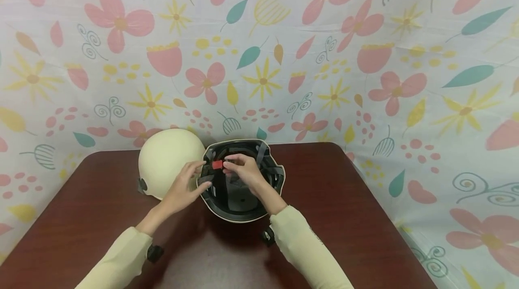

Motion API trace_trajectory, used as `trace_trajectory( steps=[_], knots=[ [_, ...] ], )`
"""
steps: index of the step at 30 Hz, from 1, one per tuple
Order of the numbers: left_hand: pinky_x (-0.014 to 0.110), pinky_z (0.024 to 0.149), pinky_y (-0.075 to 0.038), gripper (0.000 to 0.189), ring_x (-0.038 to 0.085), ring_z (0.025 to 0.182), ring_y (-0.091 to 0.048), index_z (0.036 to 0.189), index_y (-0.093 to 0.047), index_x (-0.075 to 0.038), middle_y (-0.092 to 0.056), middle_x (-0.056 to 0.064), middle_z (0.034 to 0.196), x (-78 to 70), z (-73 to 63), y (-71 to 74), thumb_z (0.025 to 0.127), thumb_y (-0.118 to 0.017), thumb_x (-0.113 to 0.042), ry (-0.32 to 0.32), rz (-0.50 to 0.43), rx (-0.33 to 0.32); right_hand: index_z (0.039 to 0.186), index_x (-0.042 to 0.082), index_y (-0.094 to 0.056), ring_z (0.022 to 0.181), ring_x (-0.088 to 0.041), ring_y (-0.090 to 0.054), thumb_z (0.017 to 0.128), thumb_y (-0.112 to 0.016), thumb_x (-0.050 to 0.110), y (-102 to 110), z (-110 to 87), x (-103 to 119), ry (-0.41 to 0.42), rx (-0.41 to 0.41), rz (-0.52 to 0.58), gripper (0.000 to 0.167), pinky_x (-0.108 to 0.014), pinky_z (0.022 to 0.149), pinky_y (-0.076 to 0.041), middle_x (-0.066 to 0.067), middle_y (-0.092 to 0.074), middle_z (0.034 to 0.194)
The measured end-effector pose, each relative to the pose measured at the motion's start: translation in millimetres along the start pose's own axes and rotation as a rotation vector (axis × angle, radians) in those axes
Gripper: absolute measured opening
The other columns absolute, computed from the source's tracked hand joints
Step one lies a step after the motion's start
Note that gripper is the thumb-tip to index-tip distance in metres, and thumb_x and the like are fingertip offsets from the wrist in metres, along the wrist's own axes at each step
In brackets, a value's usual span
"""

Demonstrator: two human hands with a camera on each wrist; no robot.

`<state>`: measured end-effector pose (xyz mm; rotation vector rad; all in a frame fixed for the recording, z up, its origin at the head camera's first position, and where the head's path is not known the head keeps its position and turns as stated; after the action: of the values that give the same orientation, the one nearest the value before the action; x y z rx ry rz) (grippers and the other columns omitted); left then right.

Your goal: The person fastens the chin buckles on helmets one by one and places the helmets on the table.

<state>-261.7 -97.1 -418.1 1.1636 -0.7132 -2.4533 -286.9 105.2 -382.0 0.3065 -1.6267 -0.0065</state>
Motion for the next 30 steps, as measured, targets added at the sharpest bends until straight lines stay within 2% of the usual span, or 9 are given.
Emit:
trace_trajectory(
  steps=[4,7,12,16,21,25,30],
  knots=[
    [0.054,0.096,-0.045,0.065,0.036,0.118,-0.053,0.142,-0.043,-0.002,-0.044,0.021,0.137,3.7,-8.7,-4.2,0.089,-0.072,-0.025,0.068,-0.023,0.043,0.127,0.005,-0.063,0.093,-0.021,-0.070,0.095,-0.064,0.020,3,0.3,-10,-0.026,-0.063,-0.035,0.035,-0.035,0.086,-0.052,-0.008,-0.070,0.106],
    [0.054,0.096,-0.045,0.067,0.034,0.119,-0.051,0.145,-0.041,-0.005,-0.043,0.019,0.138,6.6,-12.6,-6.0,0.090,-0.070,-0.029,0.128,-0.033,0.074,0.124,0.004,-0.064,0.099,-0.023,-0.066,0.095,-0.063,0.018,6,1.1,-16,-0.024,-0.096,-0.075,0.032,-0.039,0.092,-0.052,-0.011,-0.069,0.112],
    [0.055,0.103,-0.042,0.067,0.036,0.127,-0.049,0.146,-0.041,-0.007,-0.043,0.018,0.141,9.2,-13.8,-7.9,0.091,-0.068,-0.034,0.171,-0.023,0.118,0.126,0.002,-0.062,0.112,-0.028,-0.063,0.097,-0.061,0.017,9,1.2,-23,-0.020,-0.073,-0.067,0.033,-0.045,0.103,-0.047,-0.019,-0.063,0.125],
    [0.055,0.105,-0.041,0.065,0.036,0.130,-0.048,0.144,-0.043,-0.006,-0.043,0.017,0.142,9.1,-13.7,-8.6,0.091,-0.068,-0.034,0.171,-0.024,0.121,0.129,-0.002,-0.058,0.117,-0.032,-0.062,0.097,-0.061,0.015,13,0.0,-24,-0.014,-0.029,-0.026,0.036,-0.047,0.106,-0.045,-0.023,-0.060,0.130],
    [0.056,0.103,-0.042,0.065,0.037,0.130,-0.048,0.143,-0.044,-0.004,-0.043,0.018,0.142,7.9,-14.1,-9.8,0.090,-0.069,-0.034,0.144,-0.032,0.114,0.132,-0.002,-0.055,0.112,-0.024,-0.064,0.096,-0.061,0.014,26,-6.0,-16,0.013,-0.021,-0.032,0.040,-0.046,0.107,-0.045,-0.022,-0.059,0.132],
    [0.057,0.100,-0.043,0.066,0.037,0.128,-0.048,0.142,-0.044,-0.003,-0.043,0.019,0.141,8.2,-15.9,-10.8,0.089,-0.070,-0.033,0.113,-0.022,0.106,0.131,-0.002,-0.056,0.108,-0.016,-0.064,0.096,-0.062,0.013,43,-12.2,-5,0.072,-0.059,-0.053,0.039,-0.043,0.106,-0.046,-0.021,-0.060,0.131],
    [0.057,0.097,-0.046,0.068,0.038,0.129,-0.047,0.143,-0.043,-0.003,-0.041,0.020,0.143,10.1,-18.7,-10.6,0.088,-0.071,-0.032,0.107,-0.029,0.113,0.132,-0.002,-0.056,0.115,-0.025,-0.062,0.096,-0.062,0.016,74,-19.9,4,0.141,-0.128,-0.151,0.040,-0.042,0.103,-0.048,-0.021,-0.060,0.131]
  ],
)
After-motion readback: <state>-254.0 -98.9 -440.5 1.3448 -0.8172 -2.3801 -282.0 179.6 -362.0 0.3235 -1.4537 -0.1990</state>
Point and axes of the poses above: each hand's wrist, its own z-axis towards the middle knuckle, its own y-axis out of the back of the hand, x = y × z, the point moved 2 cm from there along z, towards the middle knuckle
